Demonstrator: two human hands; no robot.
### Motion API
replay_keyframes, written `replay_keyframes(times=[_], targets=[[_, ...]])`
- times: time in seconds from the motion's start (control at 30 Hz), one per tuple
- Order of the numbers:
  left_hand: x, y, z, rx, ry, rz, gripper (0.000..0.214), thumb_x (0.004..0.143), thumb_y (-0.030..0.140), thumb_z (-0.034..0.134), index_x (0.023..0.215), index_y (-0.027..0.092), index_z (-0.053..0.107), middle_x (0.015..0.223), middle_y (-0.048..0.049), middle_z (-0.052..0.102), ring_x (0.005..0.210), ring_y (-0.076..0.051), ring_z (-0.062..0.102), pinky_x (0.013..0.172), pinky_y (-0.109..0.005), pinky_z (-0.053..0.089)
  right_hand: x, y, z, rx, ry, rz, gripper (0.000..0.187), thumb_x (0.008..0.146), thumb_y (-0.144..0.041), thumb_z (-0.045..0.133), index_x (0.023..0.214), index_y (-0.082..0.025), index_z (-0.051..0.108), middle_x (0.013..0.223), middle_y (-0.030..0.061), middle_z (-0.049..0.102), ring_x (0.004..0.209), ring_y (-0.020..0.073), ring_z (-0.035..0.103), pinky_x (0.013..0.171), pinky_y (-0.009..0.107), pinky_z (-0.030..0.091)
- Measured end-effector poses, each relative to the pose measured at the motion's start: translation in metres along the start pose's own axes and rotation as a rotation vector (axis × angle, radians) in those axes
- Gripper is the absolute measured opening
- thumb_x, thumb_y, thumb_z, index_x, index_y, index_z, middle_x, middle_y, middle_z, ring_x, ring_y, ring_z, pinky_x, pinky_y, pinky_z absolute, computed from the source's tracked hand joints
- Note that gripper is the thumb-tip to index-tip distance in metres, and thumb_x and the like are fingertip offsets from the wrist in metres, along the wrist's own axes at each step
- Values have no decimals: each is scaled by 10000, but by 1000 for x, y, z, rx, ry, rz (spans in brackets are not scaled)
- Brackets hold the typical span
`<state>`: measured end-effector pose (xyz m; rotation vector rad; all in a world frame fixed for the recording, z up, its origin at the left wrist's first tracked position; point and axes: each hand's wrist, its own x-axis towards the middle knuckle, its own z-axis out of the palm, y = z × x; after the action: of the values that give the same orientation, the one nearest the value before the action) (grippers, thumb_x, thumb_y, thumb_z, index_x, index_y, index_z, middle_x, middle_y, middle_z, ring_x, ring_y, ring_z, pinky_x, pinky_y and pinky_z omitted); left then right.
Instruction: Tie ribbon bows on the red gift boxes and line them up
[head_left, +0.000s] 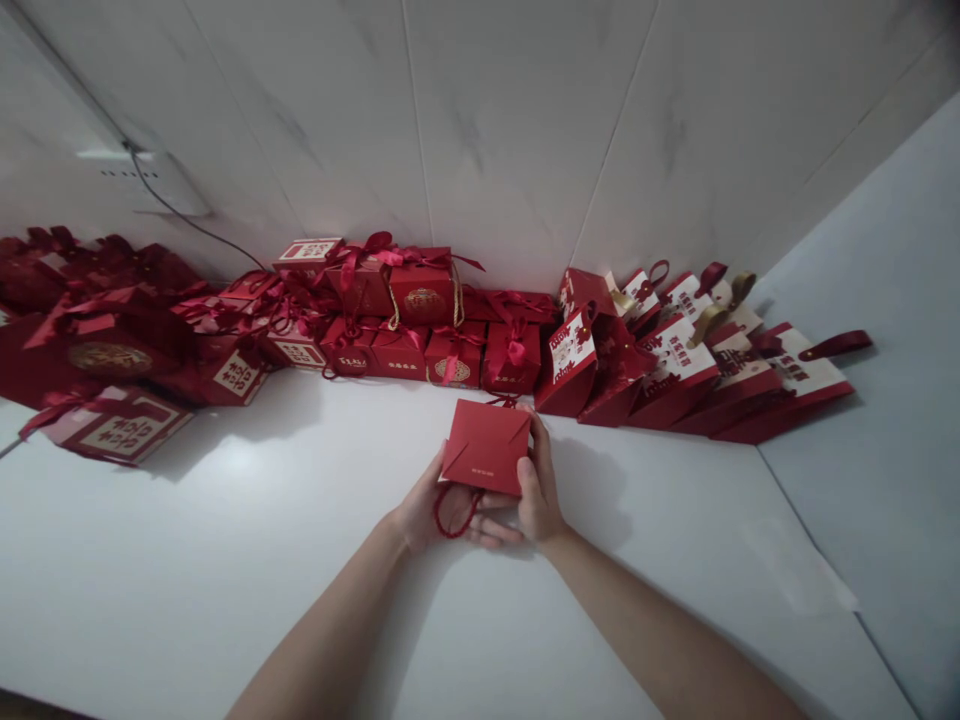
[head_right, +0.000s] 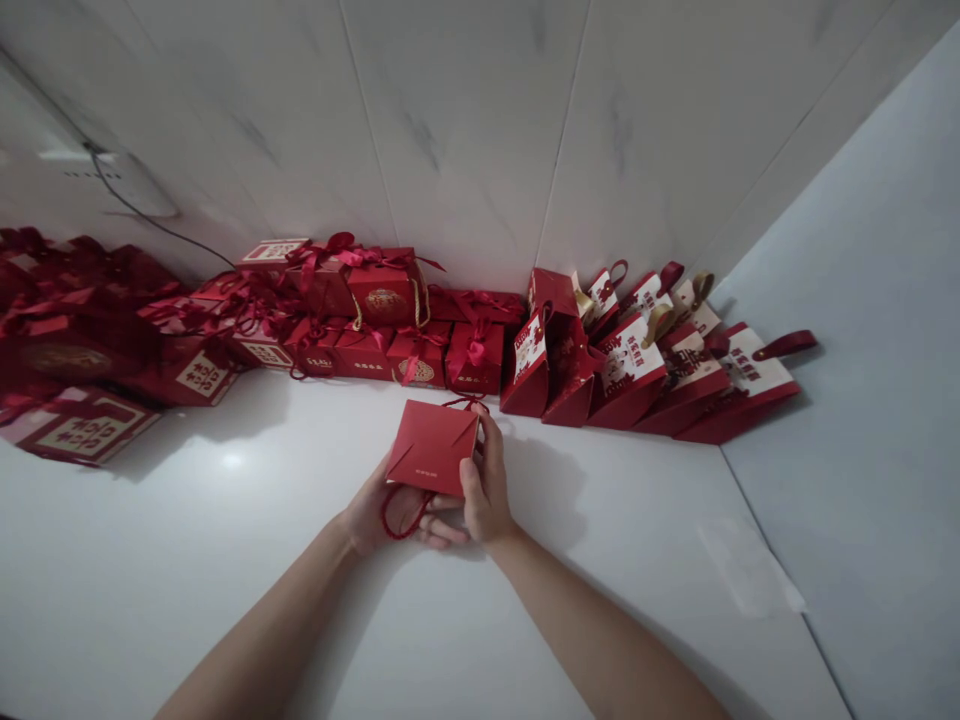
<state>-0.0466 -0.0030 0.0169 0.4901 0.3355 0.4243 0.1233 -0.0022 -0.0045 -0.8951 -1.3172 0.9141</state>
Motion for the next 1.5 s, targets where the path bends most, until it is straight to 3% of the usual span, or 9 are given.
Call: replay_keyframes(times=[0.17, 0.5, 0.67, 0.77, 0.93, 1.03, 1.17, 1.3, 1.5], targets=[[1, 0, -2, 16, -20, -3, 901, 829, 802, 216, 1425, 160, 428, 1212, -183, 645, 1046, -346, 662, 896, -430, 455, 0, 3, 0, 6, 7, 25, 600, 975, -479, 373, 1509, -257, 213, 1561, 99, 300, 1444, 249, 304, 1131, 458, 363], [1, 1, 1, -23, 30, -11, 848, 867, 736, 267, 1320, 71, 533, 1206, -243, 648, 1102, -369, 634, 949, -475, 433, 1, 2, 1, -2, 23, 22, 611, 962, -464, 402, 1503, -237, 231, 1561, 112, 305, 1446, 254, 303, 1143, 467, 342], [-6, 6, -1, -6, 289, 347, 503, 867, 504, 559, 1192, 127, 632, 1092, -164, 718, 1003, -328, 677, 889, -466, 498, -1, -4, 0, 59, 52, -30, 535, 960, -459, 370, 1433, -212, 402, 1507, 115, 414, 1407, 288, 374, 1140, 503, 330], [-15, 15, -6, 217, 442, 502, 452, 693, 277, 782, 1108, 134, 671, 1024, -128, 740, 919, -299, 696, 832, -396, 538, -4, 0, 1, 133, 65, 42, 482, 983, -445, 313, 1351, -205, 510, 1399, 111, 544, 1318, 281, 491, 1100, 490, 381], [-27, 26, 1, 564, 485, 506, 716, 622, 98, 808, 1289, 193, 566, 1204, -129, 674, 1136, -354, 608, 879, -400, 529, 0, 13, 7, 300, 173, 176, 440, 966, -480, 395, 1303, -216, 494, 1273, 109, 632, 1211, 254, 582, 1043, 488, 424], [-30, 32, 4, 614, 422, 466, 802, 655, 119, 775, 1389, 252, 481, 1386, -112, 553, 1282, -359, 494, 950, -386, 486, 7, 15, 10, 452, 258, 320, 442, 928, -485, 477, 1290, -231, 472, 1293, 115, 626, 1189, 249, 603, 997, 480, 466], [-34, 42, -6, 572, 361, 498, 652, 745, 280, 654, 1375, 182, 516, 1367, -136, 564, 1270, -344, 503, 995, -387, 435, 14, 19, 8, 555, 322, 404, 461, 879, -511, 552, 1247, -236, 518, 1348, 115, 596, 1210, 252, 591, 970, 465, 492], [-31, 40, -11, 665, 545, 509, 464, 747, 207, 640, 1210, 186, 626, 1242, -111, 652, 1136, -314, 597, 893, -355, 473, 18, 29, 1, 407, 317, 389, 469, 753, -463, 711, 1126, -191, 633, 1181, 110, 694, 1078, 256, 651, 922, 423, 506], [-11, 25, -6, 699, 820, 552, 204, 741, 240, 709, 929, 160, 696, 892, -60, 724, 850, -223, 656, 737, -279, 476, 28, 23, -9, 330, 356, 431, 357, 702, -449, 719, 903, -154, 712, 870, 56, 746, 792, 215, 663, 725, 335, 522]])
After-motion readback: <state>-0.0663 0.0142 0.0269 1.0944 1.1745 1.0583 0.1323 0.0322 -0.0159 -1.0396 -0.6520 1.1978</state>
